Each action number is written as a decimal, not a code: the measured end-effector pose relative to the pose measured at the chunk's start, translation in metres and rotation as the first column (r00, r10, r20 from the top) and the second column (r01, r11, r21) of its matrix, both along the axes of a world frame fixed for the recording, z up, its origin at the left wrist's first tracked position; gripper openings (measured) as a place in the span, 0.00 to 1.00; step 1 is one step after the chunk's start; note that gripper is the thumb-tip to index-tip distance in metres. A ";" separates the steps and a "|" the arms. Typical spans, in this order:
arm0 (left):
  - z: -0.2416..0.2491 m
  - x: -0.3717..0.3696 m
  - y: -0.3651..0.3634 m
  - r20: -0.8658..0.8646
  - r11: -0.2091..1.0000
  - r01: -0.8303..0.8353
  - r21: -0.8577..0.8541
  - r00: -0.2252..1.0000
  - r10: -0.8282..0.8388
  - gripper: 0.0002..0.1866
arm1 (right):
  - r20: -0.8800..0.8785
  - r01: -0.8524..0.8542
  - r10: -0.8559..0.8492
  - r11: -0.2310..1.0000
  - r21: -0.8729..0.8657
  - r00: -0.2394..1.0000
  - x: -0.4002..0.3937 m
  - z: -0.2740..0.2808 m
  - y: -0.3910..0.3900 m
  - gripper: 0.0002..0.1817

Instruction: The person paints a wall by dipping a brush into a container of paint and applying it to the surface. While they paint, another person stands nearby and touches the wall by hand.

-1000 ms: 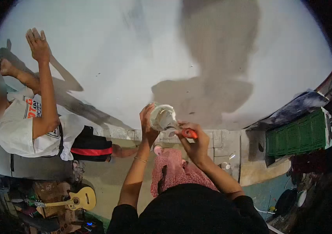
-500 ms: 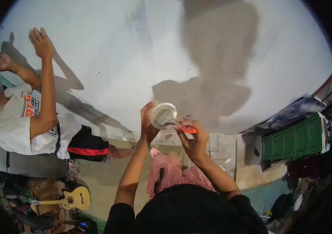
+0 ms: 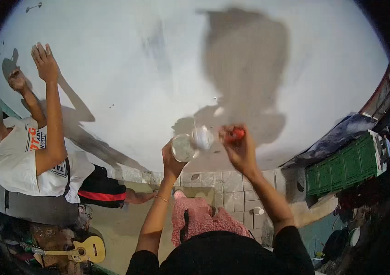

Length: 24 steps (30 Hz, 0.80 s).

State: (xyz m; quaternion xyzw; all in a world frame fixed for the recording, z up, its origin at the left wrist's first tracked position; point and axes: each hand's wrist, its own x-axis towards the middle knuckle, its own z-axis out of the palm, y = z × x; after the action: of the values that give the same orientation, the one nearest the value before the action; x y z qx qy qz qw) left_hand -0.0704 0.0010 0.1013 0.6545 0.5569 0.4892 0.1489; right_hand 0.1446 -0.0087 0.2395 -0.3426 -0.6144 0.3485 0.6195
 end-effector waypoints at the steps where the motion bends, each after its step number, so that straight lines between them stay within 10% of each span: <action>1: -0.009 -0.001 -0.003 0.055 0.999 -0.036 -0.020 0.998 0.037 0.47 | 0.114 -0.056 0.047 0.996 0.074 0.992 0.003 0.008 0.019 0.15; 5: -0.019 -0.005 -0.008 0.067 0.992 -0.106 -0.071 0.992 0.111 0.52 | 0.609 -0.297 0.119 0.934 0.200 0.784 -0.003 0.086 0.085 0.12; 9: -0.035 -0.006 0.000 0.089 0.990 -0.112 -0.090 0.989 0.120 0.54 | 0.654 -0.326 -0.098 0.806 0.494 0.750 -0.012 0.189 0.117 0.06; 17: -0.026 -0.011 0.008 0.019 0.994 -0.083 -0.077 0.996 0.085 0.53 | 0.429 -0.453 -0.350 0.017 0.891 0.832 -0.019 0.323 0.107 0.06; 19: -0.022 -0.010 0.010 0.085 0.990 -0.091 -0.109 0.991 0.100 0.52 | 0.485 -0.243 -0.595 0.442 0.863 0.641 -0.012 0.268 0.101 0.13; 21: -0.003 -0.005 0.010 0.071 0.989 -0.084 -0.122 0.993 0.093 0.52 | 0.476 -0.412 -0.611 0.256 0.875 0.632 -0.019 0.220 0.108 0.12; 24: -0.016 -0.004 0.010 0.041 0.989 -0.107 -0.101 0.993 0.111 0.51 | 0.639 -0.473 -0.481 0.430 0.769 0.600 -0.003 0.098 0.110 0.19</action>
State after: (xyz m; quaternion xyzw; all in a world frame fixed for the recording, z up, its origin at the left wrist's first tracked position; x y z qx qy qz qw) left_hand -0.0743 0.0113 0.0855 0.6034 0.6117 0.4836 0.1670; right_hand 0.1413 0.1014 0.3378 -0.0730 -0.9029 -0.2326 0.3540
